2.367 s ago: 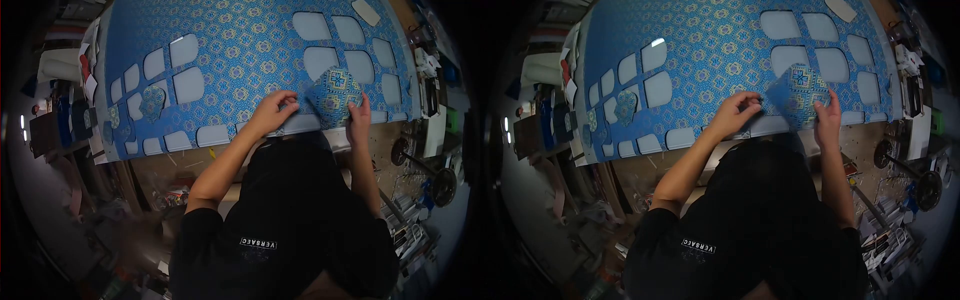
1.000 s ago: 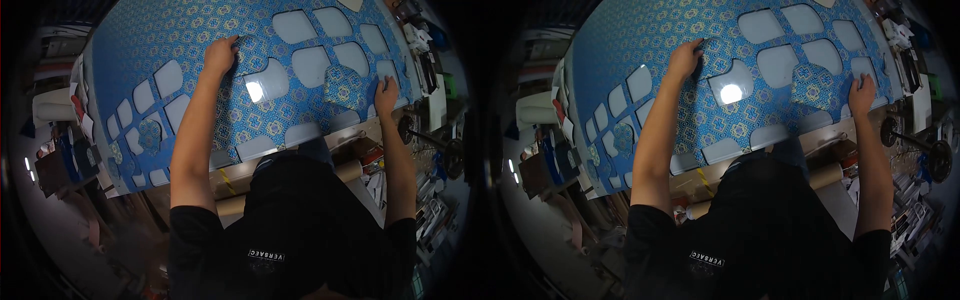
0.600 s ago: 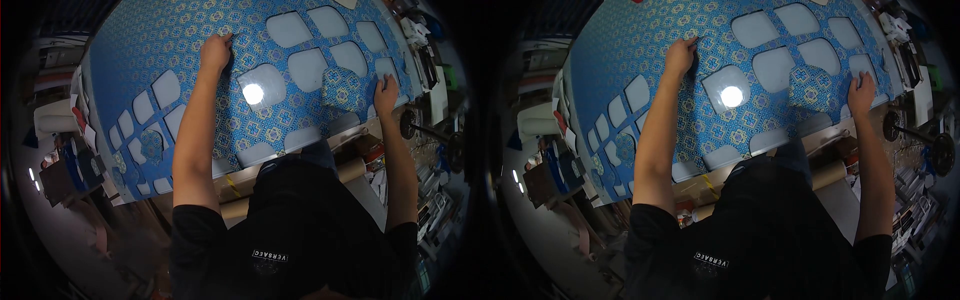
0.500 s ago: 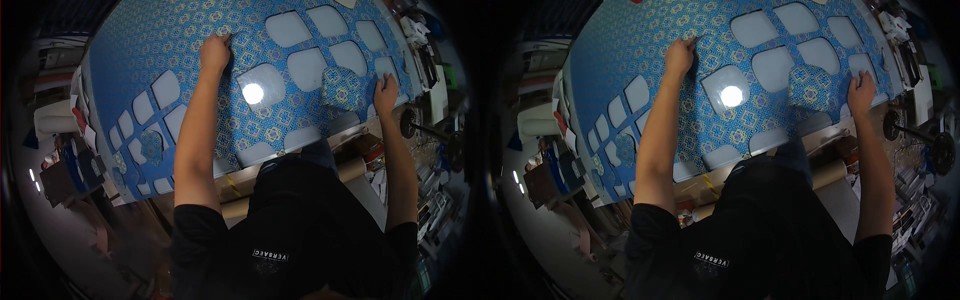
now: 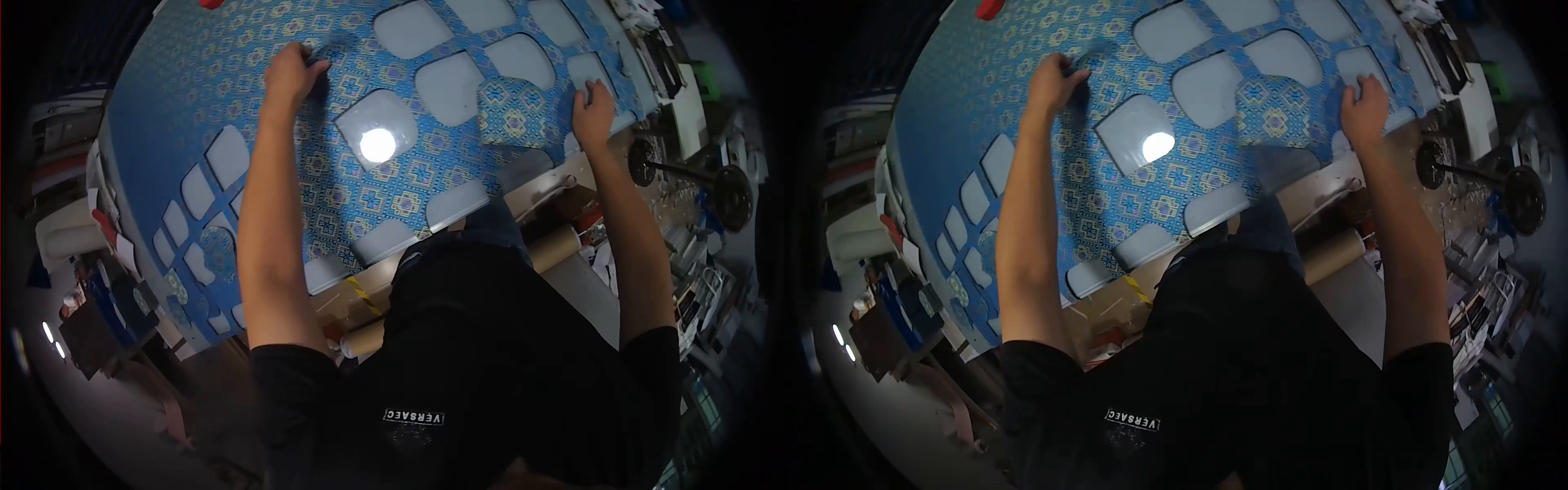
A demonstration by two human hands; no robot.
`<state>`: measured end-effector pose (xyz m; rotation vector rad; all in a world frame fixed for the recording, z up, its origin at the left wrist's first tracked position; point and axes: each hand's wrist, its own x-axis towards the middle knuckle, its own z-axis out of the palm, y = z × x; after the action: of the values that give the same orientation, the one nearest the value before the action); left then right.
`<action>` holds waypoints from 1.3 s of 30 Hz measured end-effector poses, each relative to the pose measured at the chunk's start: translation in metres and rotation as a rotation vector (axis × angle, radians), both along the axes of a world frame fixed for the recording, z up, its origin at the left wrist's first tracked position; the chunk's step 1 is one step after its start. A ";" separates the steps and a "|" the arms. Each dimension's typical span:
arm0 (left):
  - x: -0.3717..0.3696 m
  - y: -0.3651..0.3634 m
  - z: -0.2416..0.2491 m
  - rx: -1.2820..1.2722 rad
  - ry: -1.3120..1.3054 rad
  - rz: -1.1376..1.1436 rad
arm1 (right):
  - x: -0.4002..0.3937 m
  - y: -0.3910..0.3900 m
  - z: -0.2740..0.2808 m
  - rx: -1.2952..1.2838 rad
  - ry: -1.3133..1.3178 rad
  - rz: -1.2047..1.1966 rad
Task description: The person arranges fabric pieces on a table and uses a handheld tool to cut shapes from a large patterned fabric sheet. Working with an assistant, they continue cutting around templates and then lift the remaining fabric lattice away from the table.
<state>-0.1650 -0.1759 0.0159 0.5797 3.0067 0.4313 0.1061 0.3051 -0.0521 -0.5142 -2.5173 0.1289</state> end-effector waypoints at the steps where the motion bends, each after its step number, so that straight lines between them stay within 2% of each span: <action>1: 0.003 0.002 0.008 0.073 -0.132 0.017 | 0.000 -0.003 0.001 -0.013 0.008 -0.023; 5: 0.035 0.013 0.046 0.052 0.025 -0.217 | -0.001 0.000 -0.006 -0.016 0.022 -0.049; 7: 0.061 0.037 0.096 -0.063 -0.149 -0.256 | -0.001 -0.001 -0.004 -0.041 0.019 -0.065; 8: 0.071 0.045 0.113 -0.059 -0.149 -0.260 | -0.001 0.000 -0.004 -0.037 0.019 -0.069; 11: 0.097 0.066 0.135 0.079 -0.152 -0.324 | -0.002 -0.003 -0.005 -0.054 0.014 -0.072; 13: 0.113 0.085 0.134 0.533 -0.215 -0.239 | -0.001 -0.003 -0.005 -0.059 0.021 -0.088; 14: 0.116 0.097 0.112 0.882 -0.327 -0.325 | 0.000 -0.003 -0.004 -0.054 0.022 -0.090; 16: 0.142 0.129 0.107 1.185 -0.606 -0.225 | -0.001 -0.003 -0.004 -0.079 0.064 -0.062; 18: 0.157 0.146 0.080 0.979 -0.662 -0.163 | -0.001 -0.004 -0.002 -0.077 0.057 -0.061; 20: 0.179 0.154 0.055 0.702 -0.521 -0.113 | 0.001 -0.006 -0.002 -0.078 0.047 -0.055; 21: 0.188 0.149 0.020 0.697 -0.463 -0.116 | 0.000 -0.007 0.000 -0.079 0.046 -0.057; 23: 0.194 0.120 -0.003 0.731 -0.432 -0.075 | -0.001 -0.004 0.002 -0.089 0.049 -0.047; 25: 0.192 0.077 0.006 0.825 -0.460 0.055 | 0.001 0.003 -0.002 -0.025 0.031 0.006; 26: 0.188 0.051 0.005 0.793 -0.435 0.102 | 0.001 0.005 -0.004 0.003 0.024 -0.005; 28: 0.177 -0.020 -0.004 0.549 -0.093 0.141 | 0.000 0.012 -0.015 -0.037 0.046 0.017; 29: 0.177 -0.053 -0.011 0.414 0.037 0.172 | -0.001 0.008 -0.009 -0.087 -0.050 -0.045; 30: 0.179 -0.086 -0.021 0.384 0.056 0.211 | 0.000 0.007 -0.006 -0.129 -0.057 -0.034; 32: 0.183 -0.139 -0.035 0.141 0.196 0.254 | -0.003 0.012 -0.011 -0.167 -0.060 -0.003; 35: 0.189 -0.174 -0.034 0.057 0.214 0.250 | -0.002 0.021 -0.014 -0.231 -0.086 0.011; 37: 0.189 -0.179 -0.034 0.049 0.245 0.242 | -0.003 0.017 -0.012 -0.132 -0.067 0.012; 39: 0.190 -0.173 -0.036 -0.092 0.309 0.249 | -0.002 0.012 -0.009 -0.152 -0.071 0.013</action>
<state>0.0250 -0.3493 -0.0204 0.2882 3.3897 0.2280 0.1040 0.3174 -0.0613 -0.5717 -2.5933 0.3141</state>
